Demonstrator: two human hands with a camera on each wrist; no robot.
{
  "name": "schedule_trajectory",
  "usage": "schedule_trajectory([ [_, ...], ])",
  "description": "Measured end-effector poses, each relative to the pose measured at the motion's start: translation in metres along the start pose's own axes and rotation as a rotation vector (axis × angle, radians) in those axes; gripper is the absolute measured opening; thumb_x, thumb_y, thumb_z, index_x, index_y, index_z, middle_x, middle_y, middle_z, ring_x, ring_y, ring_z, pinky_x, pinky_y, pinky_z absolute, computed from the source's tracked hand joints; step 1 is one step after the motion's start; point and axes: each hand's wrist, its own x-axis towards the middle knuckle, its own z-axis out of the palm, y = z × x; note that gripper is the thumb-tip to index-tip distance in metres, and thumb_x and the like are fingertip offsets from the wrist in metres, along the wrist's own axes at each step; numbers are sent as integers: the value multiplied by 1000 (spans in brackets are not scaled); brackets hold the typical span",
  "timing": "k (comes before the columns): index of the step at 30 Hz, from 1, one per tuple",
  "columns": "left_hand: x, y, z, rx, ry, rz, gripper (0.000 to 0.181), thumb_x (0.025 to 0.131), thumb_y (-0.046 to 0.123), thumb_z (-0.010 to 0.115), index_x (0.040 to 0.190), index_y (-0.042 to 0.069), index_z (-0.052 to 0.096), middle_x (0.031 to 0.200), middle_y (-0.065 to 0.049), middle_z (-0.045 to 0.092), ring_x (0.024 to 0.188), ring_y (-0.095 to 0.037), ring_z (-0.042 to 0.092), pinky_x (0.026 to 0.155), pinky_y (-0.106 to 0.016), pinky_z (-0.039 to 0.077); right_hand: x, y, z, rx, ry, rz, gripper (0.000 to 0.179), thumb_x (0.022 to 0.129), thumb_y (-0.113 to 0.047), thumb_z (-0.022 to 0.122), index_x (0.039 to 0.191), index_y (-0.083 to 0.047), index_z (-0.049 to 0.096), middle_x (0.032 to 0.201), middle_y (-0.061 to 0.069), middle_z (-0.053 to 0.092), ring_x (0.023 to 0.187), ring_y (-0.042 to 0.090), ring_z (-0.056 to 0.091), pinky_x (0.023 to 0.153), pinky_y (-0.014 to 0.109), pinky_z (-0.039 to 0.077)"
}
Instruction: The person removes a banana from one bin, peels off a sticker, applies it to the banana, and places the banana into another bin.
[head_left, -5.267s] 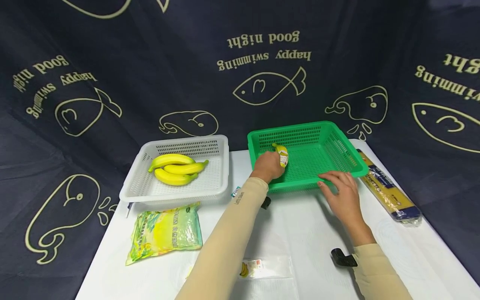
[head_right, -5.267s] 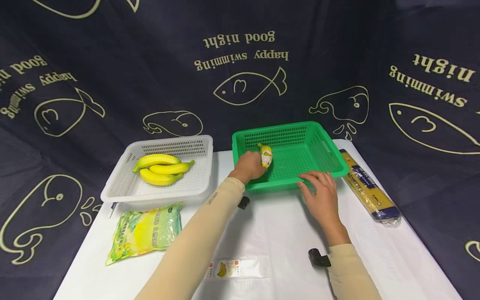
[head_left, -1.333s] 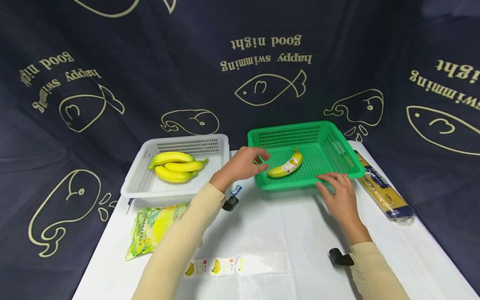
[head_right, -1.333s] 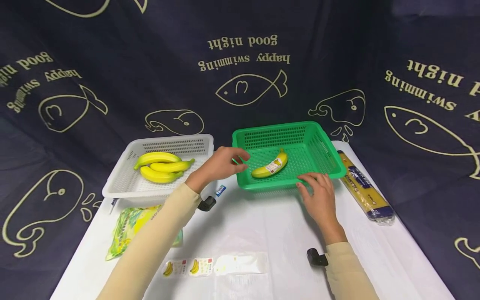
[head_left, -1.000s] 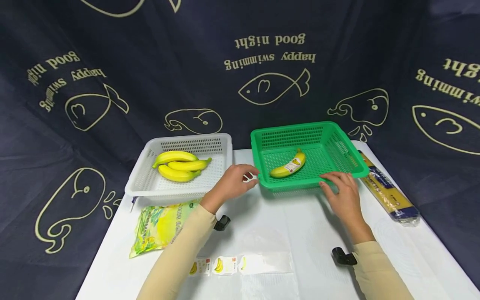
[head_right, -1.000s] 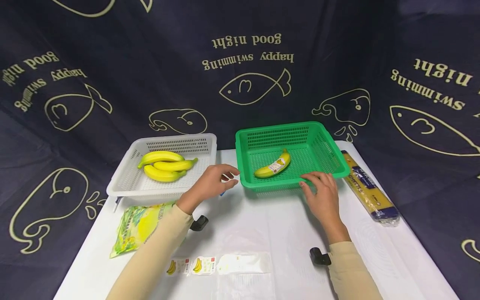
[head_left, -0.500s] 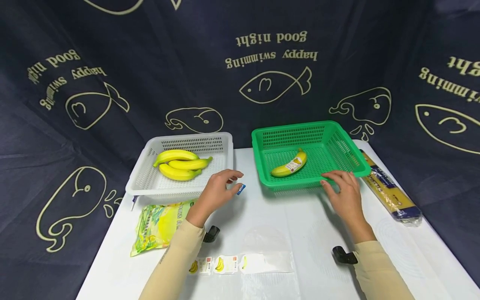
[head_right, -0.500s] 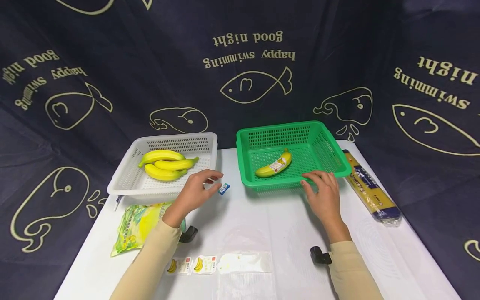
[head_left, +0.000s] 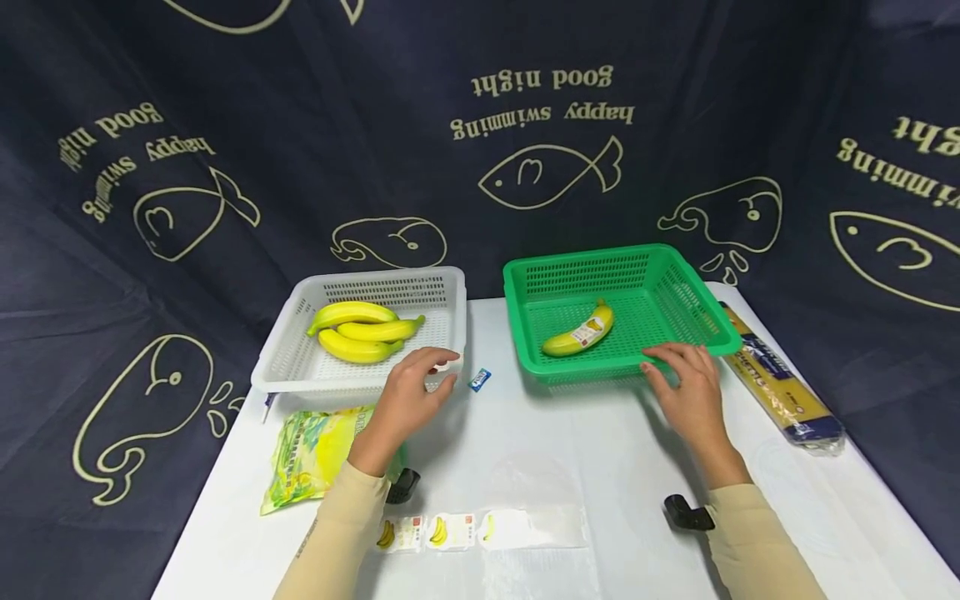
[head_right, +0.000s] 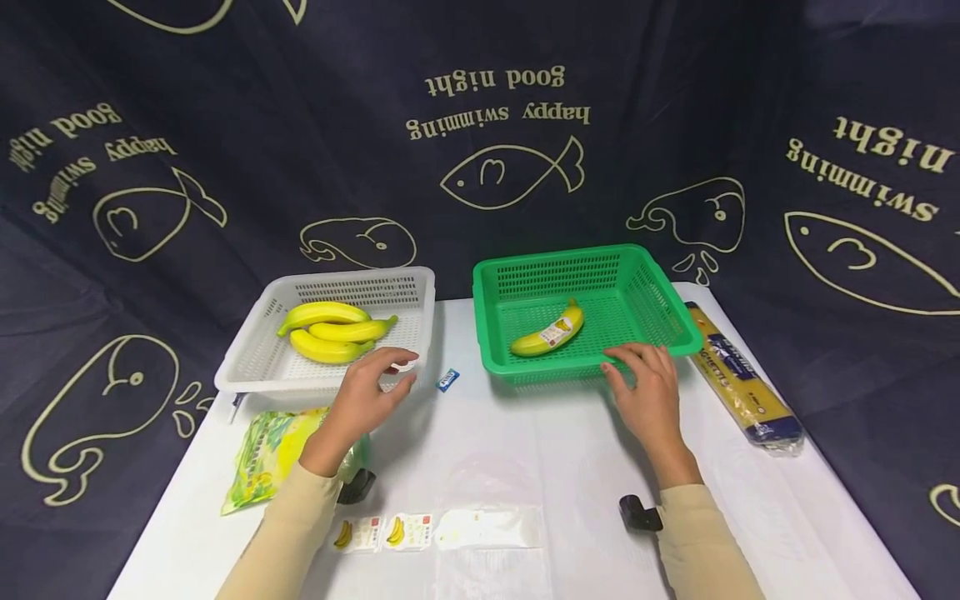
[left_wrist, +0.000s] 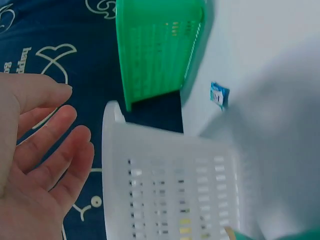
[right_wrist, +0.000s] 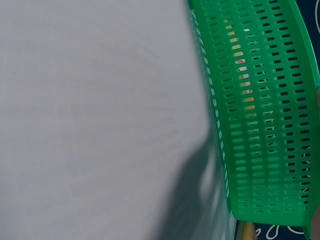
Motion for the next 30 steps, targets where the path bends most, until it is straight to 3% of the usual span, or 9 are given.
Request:
schedule_trajectory([
  [7, -14, -12, -12, 88, 27, -24, 27, 84, 11, 72, 111, 15, 69, 110, 3, 65, 95, -19, 60, 80, -36, 49, -2, -1, 1, 6, 10, 5, 28, 77, -2, 79, 104, -6, 72, 108, 13, 61, 108, 36, 51, 112, 48, 14],
  [14, -24, -23, -28, 175, 84, -105, 29, 83, 13, 74, 111, 16, 69, 112, -1, 65, 98, -21, 59, 80, -42, 49, -1, -1, 1, 2, 8, 2, 27, 78, -3, 79, 104, -5, 72, 108, 13, 61, 109, 36, 51, 112, 48, 14],
  [19, -30, -34, -41, 217, 100, -130, 32, 82, 15, 76, 113, 14, 68, 114, -3, 65, 106, -25, 57, 86, -45, 46, 0, 0, 1, -3, 18, 0, 28, 77, -3, 79, 104, -6, 72, 109, 14, 61, 110, 38, 49, 112, 48, 14],
  [30, -48, -64, -61, 247, 138, -67, 38, 74, 25, 85, 108, 14, 72, 112, -4, 66, 105, -30, 58, 92, -47, 41, 0, 0, 1, -8, 1, 22, 27, 78, -4, 79, 104, -7, 72, 109, 12, 61, 110, 36, 49, 113, 47, 13],
])
